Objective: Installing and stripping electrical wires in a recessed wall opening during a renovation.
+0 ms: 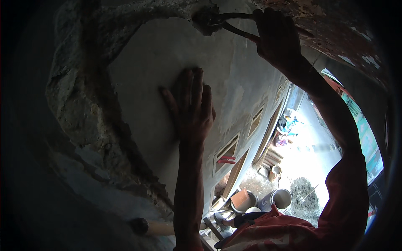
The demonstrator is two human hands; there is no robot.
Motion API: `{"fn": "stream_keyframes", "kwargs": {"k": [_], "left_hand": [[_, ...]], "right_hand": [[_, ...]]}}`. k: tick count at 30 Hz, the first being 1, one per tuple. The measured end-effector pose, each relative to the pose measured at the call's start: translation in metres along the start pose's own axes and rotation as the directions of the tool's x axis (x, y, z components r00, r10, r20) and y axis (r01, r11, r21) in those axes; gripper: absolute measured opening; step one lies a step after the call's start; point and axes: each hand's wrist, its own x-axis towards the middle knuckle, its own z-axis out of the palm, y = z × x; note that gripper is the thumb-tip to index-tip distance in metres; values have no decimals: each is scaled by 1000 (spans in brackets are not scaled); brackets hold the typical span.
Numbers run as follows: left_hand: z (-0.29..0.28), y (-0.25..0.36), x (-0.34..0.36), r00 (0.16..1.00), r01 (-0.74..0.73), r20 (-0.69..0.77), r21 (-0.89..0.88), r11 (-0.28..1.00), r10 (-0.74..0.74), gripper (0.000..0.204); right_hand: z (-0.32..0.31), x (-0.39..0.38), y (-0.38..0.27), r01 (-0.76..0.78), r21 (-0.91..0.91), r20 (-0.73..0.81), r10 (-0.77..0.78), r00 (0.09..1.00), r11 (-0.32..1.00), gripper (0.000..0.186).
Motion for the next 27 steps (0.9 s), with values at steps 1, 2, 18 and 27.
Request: {"fn": "stream_keyframes", "kwargs": {"k": [1,2,18,27], "left_hand": [[1,1,-2,1000,5,-17,-13,1000,-6,16],[1,-2,-3,999,9,-35,-17,1000,-9,12],[4,-2,-5,999,0,-32,-84,996,-2,13],[6,-1,-6,1000,11,-27,-95,995,-14,12]], "right_hand": [[8,-2,-2,-4,3,-3,4,1000,1000,48],[18,-3,-7,5,108,-88,5,996,994,49],[80,4,12,179,426,-277,-61,959,887,59],[87,8,14,213,464,-322,-60,945,860,55]]}}
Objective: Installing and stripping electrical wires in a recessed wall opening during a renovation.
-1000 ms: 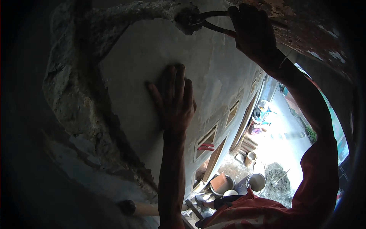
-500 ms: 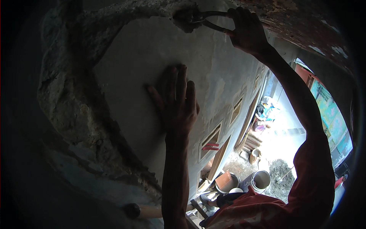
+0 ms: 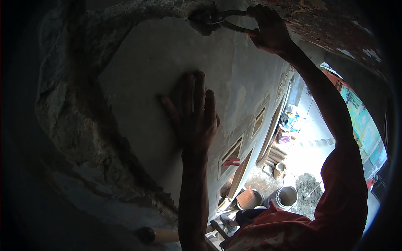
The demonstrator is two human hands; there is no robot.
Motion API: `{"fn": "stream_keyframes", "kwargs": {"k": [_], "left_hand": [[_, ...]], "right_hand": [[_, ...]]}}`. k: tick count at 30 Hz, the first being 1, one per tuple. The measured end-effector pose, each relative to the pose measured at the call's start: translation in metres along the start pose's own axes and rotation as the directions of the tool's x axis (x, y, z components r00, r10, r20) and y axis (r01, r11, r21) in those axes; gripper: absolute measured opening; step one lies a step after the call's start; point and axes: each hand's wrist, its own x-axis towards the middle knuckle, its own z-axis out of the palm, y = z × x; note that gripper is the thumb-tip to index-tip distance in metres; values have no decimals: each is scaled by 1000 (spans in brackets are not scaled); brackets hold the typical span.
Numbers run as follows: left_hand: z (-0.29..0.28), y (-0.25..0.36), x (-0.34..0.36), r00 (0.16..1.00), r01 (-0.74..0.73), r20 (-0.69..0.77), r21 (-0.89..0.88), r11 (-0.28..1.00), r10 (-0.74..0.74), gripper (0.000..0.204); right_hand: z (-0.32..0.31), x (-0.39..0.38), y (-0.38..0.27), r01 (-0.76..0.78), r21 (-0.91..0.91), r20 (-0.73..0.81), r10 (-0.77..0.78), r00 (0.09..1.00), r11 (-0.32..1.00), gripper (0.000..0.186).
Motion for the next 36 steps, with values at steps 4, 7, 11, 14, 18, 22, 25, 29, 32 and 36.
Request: {"fn": "stream_keyframes", "kwargs": {"k": [4,7,11,14,18,22,25,29,32,36], "left_hand": [[-1,0,1,1000,-18,-1,1,1000,18,14],[-5,1,3,1000,-17,16,17,1000,17,13],[-4,0,1,999,-15,31,14,1000,15,12],[-2,1,1,1000,-17,9,-4,1000,17,13],[-3,0,2,999,-18,30,4,1000,18,14],[-4,-1,3,999,-26,21,36,999,25,13],[-3,2,4,1000,-19,23,42,999,18,13],[0,1,3,1000,-10,20,43,999,9,12],[-2,1,1,1000,-8,5,41,999,8,13],[-3,2,3,1000,-16,9,48,999,16,13]], "right_hand": [[1,-1,1,-24,15,-4,24,1000,1000,53],[-1,2,2,-10,24,-27,10,1000,1000,52],[1,4,5,86,33,-63,-84,994,996,43],[4,3,8,84,14,-68,-83,994,996,42],[4,4,6,77,16,-58,-76,995,997,41],[8,4,8,81,38,-72,-79,994,996,42],[11,2,9,58,73,-72,-53,996,996,42],[13,0,9,70,75,-100,-62,993,995,41],[15,0,6,91,86,-139,-78,987,992,41],[15,2,12,88,72,-120,-79,990,993,38]]}}
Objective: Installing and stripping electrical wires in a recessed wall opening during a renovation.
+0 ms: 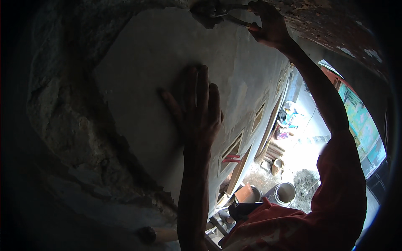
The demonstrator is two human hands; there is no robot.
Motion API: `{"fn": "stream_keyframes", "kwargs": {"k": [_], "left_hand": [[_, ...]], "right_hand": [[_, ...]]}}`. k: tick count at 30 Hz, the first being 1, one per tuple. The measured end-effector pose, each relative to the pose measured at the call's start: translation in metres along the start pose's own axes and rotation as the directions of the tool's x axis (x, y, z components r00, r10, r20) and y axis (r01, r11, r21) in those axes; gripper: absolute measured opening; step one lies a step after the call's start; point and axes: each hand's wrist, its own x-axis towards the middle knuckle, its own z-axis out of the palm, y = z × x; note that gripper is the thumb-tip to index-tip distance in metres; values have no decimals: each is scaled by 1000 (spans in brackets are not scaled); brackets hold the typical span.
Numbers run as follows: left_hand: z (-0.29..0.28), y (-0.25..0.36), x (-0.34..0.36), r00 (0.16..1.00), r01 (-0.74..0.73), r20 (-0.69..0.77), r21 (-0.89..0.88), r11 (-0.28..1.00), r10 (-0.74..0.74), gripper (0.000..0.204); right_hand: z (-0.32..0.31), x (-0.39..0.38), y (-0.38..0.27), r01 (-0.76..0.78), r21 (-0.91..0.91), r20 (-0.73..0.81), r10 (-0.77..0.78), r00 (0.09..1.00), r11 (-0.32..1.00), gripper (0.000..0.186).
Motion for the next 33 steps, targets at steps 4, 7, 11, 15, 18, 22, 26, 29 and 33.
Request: {"fn": "stream_keyframes", "kwargs": {"k": [4,7,11,15,18,22,26,29,33], "left_hand": [[0,2,4,1000,14,20,22,1000,-15,13],[1,3,2,1000,10,27,33,999,-11,12],[1,1,9,1000,3,26,37,999,-4,11],[6,2,1,1000,20,18,104,994,-22,10],[1,6,1,1000,7,30,75,997,-9,9],[0,3,1,999,4,36,93,996,-7,9],[-1,6,3,998,5,62,93,996,-11,10],[1,3,-1,999,9,42,134,991,-15,13],[-2,6,4,997,1,72,104,995,-8,12]], "right_hand": [[7,-2,1,-27,32,-25,28,999,999,39],[5,-4,1,-9,35,-23,9,1000,999,41],[14,-12,-10,-120,62,5,120,993,991,47],[13,-11,-16,-161,44,36,159,987,986,54],[-2,-4,-14,-111,27,5,111,994,993,57],[-27,12,-20,-50,-101,62,57,996,994,52],[-62,29,-35,-2,-246,123,33,992,969,58],[-75,41,-58,-67,-301,188,128,974,951,65],[-84,48,-60,-94,-327,211,170,963,940,67]]}}
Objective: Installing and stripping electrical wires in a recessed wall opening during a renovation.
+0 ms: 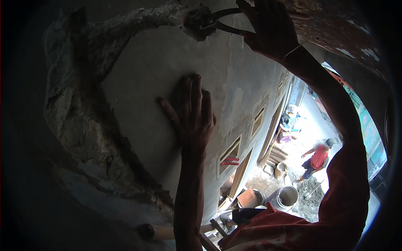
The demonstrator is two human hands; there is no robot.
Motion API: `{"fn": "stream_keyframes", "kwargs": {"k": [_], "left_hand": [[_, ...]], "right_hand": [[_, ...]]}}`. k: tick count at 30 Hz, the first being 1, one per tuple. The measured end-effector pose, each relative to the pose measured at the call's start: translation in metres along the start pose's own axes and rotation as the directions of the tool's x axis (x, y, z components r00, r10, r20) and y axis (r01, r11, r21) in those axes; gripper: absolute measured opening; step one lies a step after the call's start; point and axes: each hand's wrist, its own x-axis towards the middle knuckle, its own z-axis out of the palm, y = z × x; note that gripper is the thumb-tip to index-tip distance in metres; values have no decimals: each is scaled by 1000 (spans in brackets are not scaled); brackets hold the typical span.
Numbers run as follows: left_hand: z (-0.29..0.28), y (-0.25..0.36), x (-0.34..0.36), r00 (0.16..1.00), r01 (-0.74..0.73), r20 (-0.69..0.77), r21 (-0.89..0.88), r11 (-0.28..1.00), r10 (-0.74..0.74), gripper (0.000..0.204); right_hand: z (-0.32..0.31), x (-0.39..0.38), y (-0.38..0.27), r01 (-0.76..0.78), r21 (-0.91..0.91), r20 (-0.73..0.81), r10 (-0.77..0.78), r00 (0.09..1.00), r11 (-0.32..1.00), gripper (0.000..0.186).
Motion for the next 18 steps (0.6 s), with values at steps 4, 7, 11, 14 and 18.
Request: {"fn": "stream_keyframes", "kwargs": {"k": [4,7,11,14,18], "left_hand": [[0,-2,-1,1000,-1,-10,-9,1000,1,13],[1,-5,-2,1000,-5,-7,-3,1000,5,12],[3,-2,-2,1000,-17,-3,1,1000,17,12],[3,-2,-2,999,-14,-31,-9,1000,13,12],[1,-3,-3,1000,-15,-19,24,1000,15,11]], "right_hand": [[-3,5,0,49,-67,-14,-50,999,997,67],[-1,3,-7,28,-55,-15,-29,999,998,68],[0,0,-9,-55,-11,37,55,998,998,67],[-3,6,-11,-22,-44,33,23,999,999,65],[-6,7,-12,-11,-50,21,12,1000,999,65]]}}
